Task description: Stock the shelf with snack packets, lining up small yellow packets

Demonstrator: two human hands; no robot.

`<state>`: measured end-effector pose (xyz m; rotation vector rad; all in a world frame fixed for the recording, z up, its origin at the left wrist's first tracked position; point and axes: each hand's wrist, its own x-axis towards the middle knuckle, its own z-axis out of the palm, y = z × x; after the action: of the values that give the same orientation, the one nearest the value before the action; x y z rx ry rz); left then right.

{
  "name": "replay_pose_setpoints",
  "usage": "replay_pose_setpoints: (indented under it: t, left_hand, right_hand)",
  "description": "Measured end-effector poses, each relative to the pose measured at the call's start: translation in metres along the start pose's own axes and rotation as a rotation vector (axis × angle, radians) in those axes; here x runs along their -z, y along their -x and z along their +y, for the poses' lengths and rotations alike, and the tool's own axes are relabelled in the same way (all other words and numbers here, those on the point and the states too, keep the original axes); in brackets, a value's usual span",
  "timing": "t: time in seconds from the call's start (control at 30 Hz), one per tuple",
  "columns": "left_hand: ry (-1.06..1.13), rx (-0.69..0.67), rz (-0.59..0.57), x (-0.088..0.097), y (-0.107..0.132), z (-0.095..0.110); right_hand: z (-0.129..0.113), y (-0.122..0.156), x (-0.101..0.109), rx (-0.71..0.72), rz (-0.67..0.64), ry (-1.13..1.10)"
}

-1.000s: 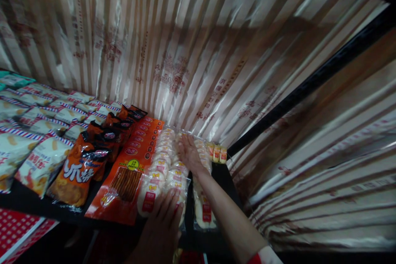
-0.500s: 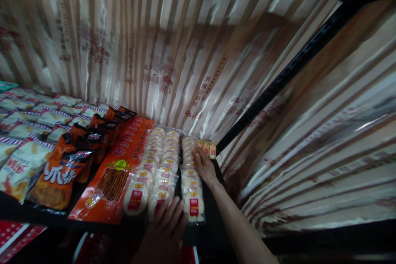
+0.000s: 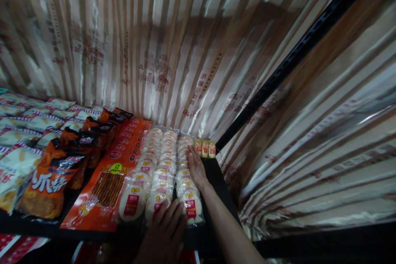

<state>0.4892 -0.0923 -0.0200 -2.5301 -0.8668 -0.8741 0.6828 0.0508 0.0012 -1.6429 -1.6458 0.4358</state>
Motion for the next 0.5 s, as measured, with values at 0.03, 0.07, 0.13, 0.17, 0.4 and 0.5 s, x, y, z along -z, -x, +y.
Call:
replay_pose_setpoints:
  t: [0.03,0.07,0.13,0.17,0.4,0.5]
  left_hand:
    - [-0.003,0.008,0.013,0.001,0.000,-0.001]
    - [-0.005,0.016,0.025,0.001,0.000,-0.001]
    - [-0.006,0.030,0.046,0.000,-0.001,-0.003]
    - [-0.005,0.033,0.055,0.000,-0.001,-0.003]
    - [-0.012,0.012,0.082,-0.008,0.003,-0.004]
    - [-0.020,0.023,0.083,-0.009,0.003,-0.004]
  right_hand:
    - [-0.002,0.000,-0.002,-0.009,-0.001,-0.002]
    - [-0.005,0.000,-0.004,-0.018,0.000,-0.005]
    - [-0.007,-0.001,-0.006,-0.030,0.003,-0.014]
    - [-0.007,-0.001,-0.006,-0.035,0.003,-0.019]
    - [-0.010,-0.015,0.005,-0.082,0.011,-0.082]
    - [-0.013,-0.027,0.008,-0.133,0.025,-0.136]
